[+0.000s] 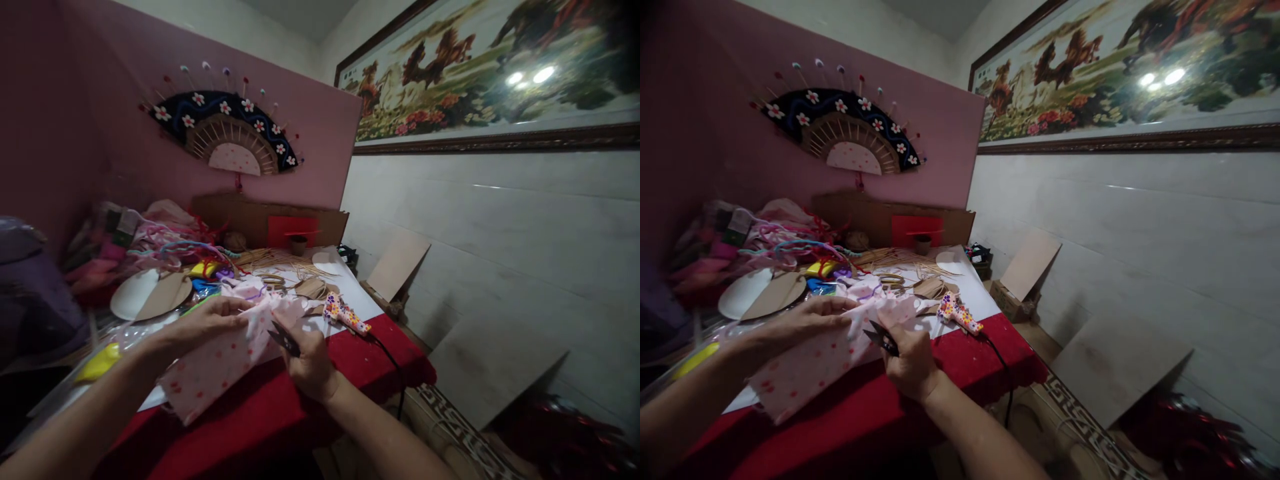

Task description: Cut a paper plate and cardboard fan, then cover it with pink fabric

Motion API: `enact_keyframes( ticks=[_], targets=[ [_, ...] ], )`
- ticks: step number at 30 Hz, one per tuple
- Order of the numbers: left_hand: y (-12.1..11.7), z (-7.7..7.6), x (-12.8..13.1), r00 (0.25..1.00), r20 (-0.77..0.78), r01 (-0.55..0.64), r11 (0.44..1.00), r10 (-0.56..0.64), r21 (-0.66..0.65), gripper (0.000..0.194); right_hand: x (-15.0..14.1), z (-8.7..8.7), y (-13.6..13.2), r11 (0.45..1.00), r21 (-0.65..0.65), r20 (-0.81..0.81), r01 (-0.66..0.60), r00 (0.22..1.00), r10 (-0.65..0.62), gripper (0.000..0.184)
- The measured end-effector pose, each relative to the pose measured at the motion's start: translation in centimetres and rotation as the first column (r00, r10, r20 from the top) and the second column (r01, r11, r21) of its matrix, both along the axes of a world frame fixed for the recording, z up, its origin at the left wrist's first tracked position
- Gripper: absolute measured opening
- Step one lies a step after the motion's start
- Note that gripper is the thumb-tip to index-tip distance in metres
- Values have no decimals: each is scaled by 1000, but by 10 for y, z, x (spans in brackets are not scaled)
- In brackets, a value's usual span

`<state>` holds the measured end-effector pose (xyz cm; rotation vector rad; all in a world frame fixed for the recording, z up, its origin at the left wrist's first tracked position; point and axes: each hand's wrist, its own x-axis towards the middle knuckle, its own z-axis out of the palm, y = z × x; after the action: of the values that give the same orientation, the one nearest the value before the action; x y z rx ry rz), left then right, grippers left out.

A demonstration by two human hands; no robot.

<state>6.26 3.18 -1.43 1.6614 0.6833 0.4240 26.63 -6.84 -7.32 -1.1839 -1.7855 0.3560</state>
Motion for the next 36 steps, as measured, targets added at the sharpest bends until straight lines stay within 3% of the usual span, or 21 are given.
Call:
enact_keyframes(
  ticks=[5,13,18,23,26,28,32,36],
  targets=[
    [-12,-7,-2,998,23,-59,998,59,9,32,0,-2,2,1000,1,32,-12,999,12,47],
    [-33,-5,3,985,154,-58,987,81,-152,30,2,5,-11,1000,19,-57,-4,998,6,38],
    [-38,-4,8,973,203,-68,976,112,-208,33,1,7,-15,993,-53,-40,-109,993,107,37],
    [-41,-9,11,968,190,-114,963,163,-245,35,-1,7,-14,1000,29,-105,-9,994,12,26],
    [-41,-11,13,927,223,-235,931,301,-279,40,-2,2,-10,993,86,-217,78,974,-58,20],
    [-41,-12,15,885,256,-304,899,389,-314,42,-1,-3,-6,995,54,-266,89,961,-72,23],
    [-41,-12,19,814,339,-342,861,472,-377,44,-1,-8,2,998,-46,-320,37,946,-50,29],
    [-42,-16,26,735,397,-395,823,550,-408,47,-5,-5,8,987,-129,-350,-93,936,42,36]
  ],
)
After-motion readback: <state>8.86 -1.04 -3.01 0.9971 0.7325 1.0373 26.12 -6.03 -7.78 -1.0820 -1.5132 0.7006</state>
